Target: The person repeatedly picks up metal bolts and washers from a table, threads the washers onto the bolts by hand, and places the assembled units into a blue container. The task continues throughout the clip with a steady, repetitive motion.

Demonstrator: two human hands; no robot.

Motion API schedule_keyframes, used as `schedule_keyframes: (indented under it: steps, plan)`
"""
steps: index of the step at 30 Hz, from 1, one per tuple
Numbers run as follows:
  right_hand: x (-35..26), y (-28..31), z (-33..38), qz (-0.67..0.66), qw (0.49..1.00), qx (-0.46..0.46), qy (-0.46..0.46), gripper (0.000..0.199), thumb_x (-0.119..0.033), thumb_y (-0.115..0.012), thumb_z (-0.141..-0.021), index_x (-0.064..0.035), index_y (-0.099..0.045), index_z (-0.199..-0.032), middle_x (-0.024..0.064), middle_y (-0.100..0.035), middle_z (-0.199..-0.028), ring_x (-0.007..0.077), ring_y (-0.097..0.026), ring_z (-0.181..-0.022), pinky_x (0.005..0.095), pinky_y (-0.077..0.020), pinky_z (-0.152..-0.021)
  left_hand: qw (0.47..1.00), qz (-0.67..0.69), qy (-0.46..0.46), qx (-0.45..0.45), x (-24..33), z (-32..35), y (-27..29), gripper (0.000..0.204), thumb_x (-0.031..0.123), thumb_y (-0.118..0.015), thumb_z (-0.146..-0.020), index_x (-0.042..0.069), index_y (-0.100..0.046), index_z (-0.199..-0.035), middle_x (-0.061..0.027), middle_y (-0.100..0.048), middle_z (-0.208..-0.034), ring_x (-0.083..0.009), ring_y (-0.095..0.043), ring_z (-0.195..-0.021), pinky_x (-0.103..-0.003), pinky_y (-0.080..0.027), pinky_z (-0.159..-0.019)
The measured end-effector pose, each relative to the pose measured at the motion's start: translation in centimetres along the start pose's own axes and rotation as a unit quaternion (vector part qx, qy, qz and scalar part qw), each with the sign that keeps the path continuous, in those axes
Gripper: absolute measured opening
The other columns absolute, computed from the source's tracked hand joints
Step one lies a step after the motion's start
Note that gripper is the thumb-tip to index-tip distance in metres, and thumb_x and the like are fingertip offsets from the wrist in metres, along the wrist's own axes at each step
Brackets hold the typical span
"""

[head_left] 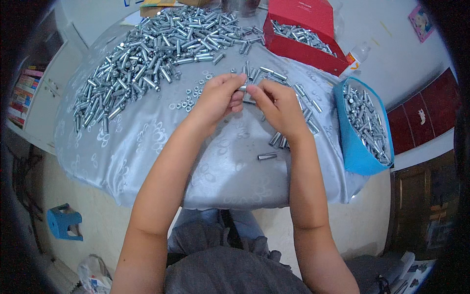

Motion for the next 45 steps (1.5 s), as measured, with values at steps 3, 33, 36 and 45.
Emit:
schedule_keyframes:
  steps: [3, 33, 36, 45]
  plan:
    - [-1.3, 0.1, 0.1, -0.036, 0.997, 0.063, 0.040, 0.018, -0.018, -0.056, -0.082, -0.0014, -0.052, -0.086, 0.0064, -0.054, -0.074, 0.0141, -0.048, -0.064, 0.0261, -0.0388, -0.056, 1.000, 0.008, -0.015, 0.005, -0.1, -0.2, 0.1, 0.017, 0.023, -0.053, -0.084, 0.010, -0.047, -0.075, 0.0057, -0.035, -0.056, -0.0045, -0.032, -0.048, -0.021, -0.029, -0.045]
    - [-0.5, -0.4, 0.0, -0.502, 0.824, -0.100, -0.243, 0.041, -0.040, -0.041, -0.088, -0.0124, -0.038, -0.058, -0.0059, -0.029, -0.048, 0.0050, -0.024, -0.040, 0.0211, -0.0155, -0.038, 0.881, -0.327, -0.341, 0.020, -0.8, 1.2, -1.6, 0.021, 0.020, -0.048, -0.087, 0.000, -0.045, -0.096, -0.0085, -0.055, -0.083, -0.0162, -0.053, -0.077, -0.026, -0.043, -0.067]
    - [-0.5, 0.1, 0.0, -0.507, 0.819, -0.072, -0.259, 0.042, -0.041, -0.040, -0.088, -0.0101, -0.041, -0.060, -0.0062, -0.028, -0.048, 0.0047, -0.024, -0.040, 0.0206, -0.0162, -0.038, 0.900, -0.278, -0.335, 0.001, -1.2, 0.9, -1.6, 0.020, 0.017, -0.049, -0.087, 0.001, -0.044, -0.098, -0.0094, -0.056, -0.085, -0.0144, -0.053, -0.077, -0.026, -0.043, -0.066]
    - [1.5, 2.6, -0.3, -0.576, 0.773, 0.203, -0.173, 0.029, -0.027, -0.046, -0.088, 0.0016, -0.051, -0.089, -0.0036, -0.032, -0.056, 0.0051, -0.029, -0.046, 0.0197, -0.0235, -0.042, 0.901, -0.271, 0.048, -0.336, -1.2, 2.3, -1.2, 0.018, 0.012, -0.056, -0.083, 0.003, -0.050, -0.096, -0.0052, -0.058, -0.077, -0.0105, -0.056, -0.067, -0.023, -0.045, -0.059]
Point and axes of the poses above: each hand's wrist, its own z-axis away from the middle knuckle, its own y-axis out of the back of the hand, x = y × z, the point moved 1 cm from there along -z, towards the middle knuckle
